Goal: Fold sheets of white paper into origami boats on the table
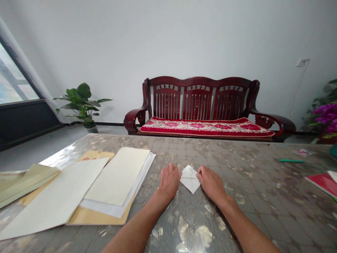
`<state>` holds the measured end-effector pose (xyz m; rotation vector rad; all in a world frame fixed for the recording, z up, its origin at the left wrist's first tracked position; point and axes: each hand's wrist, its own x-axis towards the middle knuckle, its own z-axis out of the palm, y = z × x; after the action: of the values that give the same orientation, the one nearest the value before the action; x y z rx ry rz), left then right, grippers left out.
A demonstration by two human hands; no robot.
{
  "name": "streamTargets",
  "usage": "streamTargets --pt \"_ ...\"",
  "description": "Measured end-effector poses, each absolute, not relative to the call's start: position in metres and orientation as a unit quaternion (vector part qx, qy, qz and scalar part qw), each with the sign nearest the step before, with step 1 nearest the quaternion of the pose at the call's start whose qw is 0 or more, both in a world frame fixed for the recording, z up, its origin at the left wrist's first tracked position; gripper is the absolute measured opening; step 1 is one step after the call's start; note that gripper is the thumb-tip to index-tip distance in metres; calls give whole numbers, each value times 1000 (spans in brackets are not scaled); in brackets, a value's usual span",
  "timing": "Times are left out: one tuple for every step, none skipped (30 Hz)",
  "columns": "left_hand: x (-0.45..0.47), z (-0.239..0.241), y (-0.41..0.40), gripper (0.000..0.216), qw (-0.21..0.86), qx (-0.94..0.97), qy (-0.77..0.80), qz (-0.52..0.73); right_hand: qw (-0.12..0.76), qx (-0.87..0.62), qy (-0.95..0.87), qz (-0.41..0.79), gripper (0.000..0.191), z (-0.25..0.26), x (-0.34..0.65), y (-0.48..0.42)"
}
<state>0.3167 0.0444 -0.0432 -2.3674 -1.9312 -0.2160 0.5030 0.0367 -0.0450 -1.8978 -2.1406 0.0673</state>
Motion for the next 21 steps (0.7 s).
streamTargets --pt "317 -44 45 25 40 -772 -630 -72 142 -657 -740 25 6 -45 503 37" --pt "317 -45 45 25 40 -772 -630 -73 146 -657 -739 26 5 -46 503 37" --pt "318 -45 45 24 40 -773 -629 -74 150 -656 -739 29 5 -46 503 37" --pt "318 -45 45 24 40 -774 -628 -74 155 -654 -740 33 6 -46 504 37" --pt "318 -45 45 24 40 -774 -627 -74 161 -652 -740 37 6 -47 504 37" --pt "318 -45 46 23 40 -775 -626 -74 168 -650 -740 41 7 -47 505 37" --pt "318 -45 46 23 38 -775 -626 -75 175 -649 -739 45 9 -48 506 36" --pt "317 -45 46 23 35 -774 -628 -75 183 -648 -738 50 10 -48 507 36" --pt "317 -45 46 23 30 -772 -630 -76 191 -647 -736 57 11 -49 507 35" --pt "315 -45 46 23 22 -771 -632 -79 199 -647 -733 64 12 -49 508 35" --pt "314 -45 46 23 12 -770 -632 -85 206 -646 -731 71 12 -49 509 35" --pt "312 -45 46 23 0 -774 -626 -96 211 -645 -730 78 12 -49 510 35" --pt "309 -45 45 23 -15 -781 -614 -110 215 -642 -731 86 11 -49 511 35" --pt "307 -45 45 21 -29 -792 -596 -127 218 -636 -735 93 11 -49 512 35" --pt "305 -45 45 19 -41 -805 -574 -145 221 -627 -741 100 10 -49 513 35" --pt "303 -45 44 17 -53 -817 -551 -161 224 -616 -747 106 9 -49 514 35" --pt "301 -45 44 15 -62 -827 -531 -174 226 -605 -755 110 10 -50 514 35" --pt "300 -44 44 13 -70 -834 -516 -183 226 -595 -763 110 12 -50 515 35" --pt "300 -44 44 12 -76 -837 -508 -190 223 -587 -771 104 14 -50 516 35" --pt "300 -44 44 12 -81 -838 -504 -194 218 -581 -779 94 16 -51 516 35" --pt "300 -44 45 13 -85 -837 -503 -196 210 -576 -786 84 17 -51 516 35"
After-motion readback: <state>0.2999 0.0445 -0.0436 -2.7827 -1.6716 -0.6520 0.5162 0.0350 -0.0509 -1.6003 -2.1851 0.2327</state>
